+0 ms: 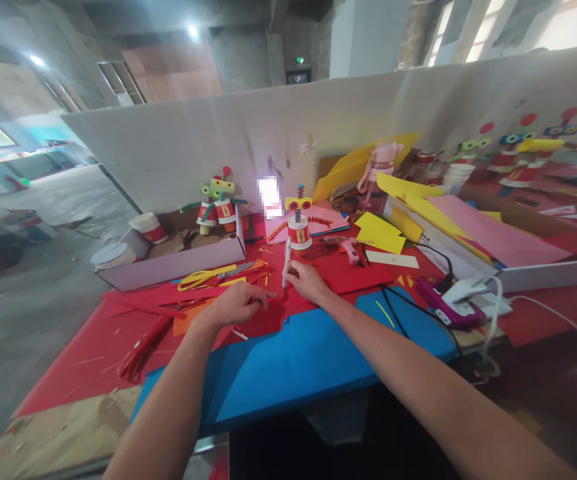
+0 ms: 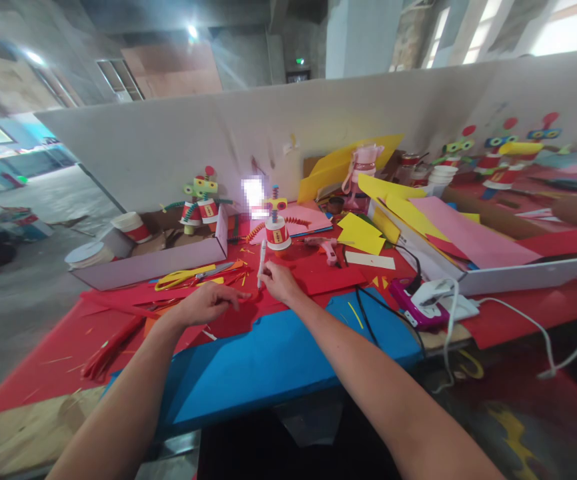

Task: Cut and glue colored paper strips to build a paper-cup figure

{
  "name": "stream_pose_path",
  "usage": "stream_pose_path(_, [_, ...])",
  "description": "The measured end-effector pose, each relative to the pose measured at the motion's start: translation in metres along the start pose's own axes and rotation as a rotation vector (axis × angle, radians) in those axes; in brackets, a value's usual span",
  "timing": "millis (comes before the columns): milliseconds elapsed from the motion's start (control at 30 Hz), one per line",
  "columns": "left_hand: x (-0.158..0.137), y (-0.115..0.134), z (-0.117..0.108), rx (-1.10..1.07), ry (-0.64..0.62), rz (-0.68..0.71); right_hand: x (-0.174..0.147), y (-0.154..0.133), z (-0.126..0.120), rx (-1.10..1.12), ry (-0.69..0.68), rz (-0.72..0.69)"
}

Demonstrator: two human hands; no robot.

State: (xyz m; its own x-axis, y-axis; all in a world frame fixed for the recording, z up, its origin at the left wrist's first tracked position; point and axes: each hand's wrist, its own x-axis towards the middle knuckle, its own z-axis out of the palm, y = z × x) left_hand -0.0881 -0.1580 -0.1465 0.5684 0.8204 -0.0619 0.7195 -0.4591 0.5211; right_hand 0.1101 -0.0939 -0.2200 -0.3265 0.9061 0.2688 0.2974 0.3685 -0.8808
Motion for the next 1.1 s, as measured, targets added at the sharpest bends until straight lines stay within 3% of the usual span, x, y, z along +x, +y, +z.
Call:
stream_pose_path(300, [-0.001, 0.002, -0.001, 0.056, -0.012, -0.015, -0.016, -0.003, 0.002, -0.047, 0.146, 0.02])
stream_pose_path(1100, [0.0, 0.003, 0.0, 0.101, 0.005, 0.013, -0.034, -0.013, 0.004, -0.112, 0.234, 0.03])
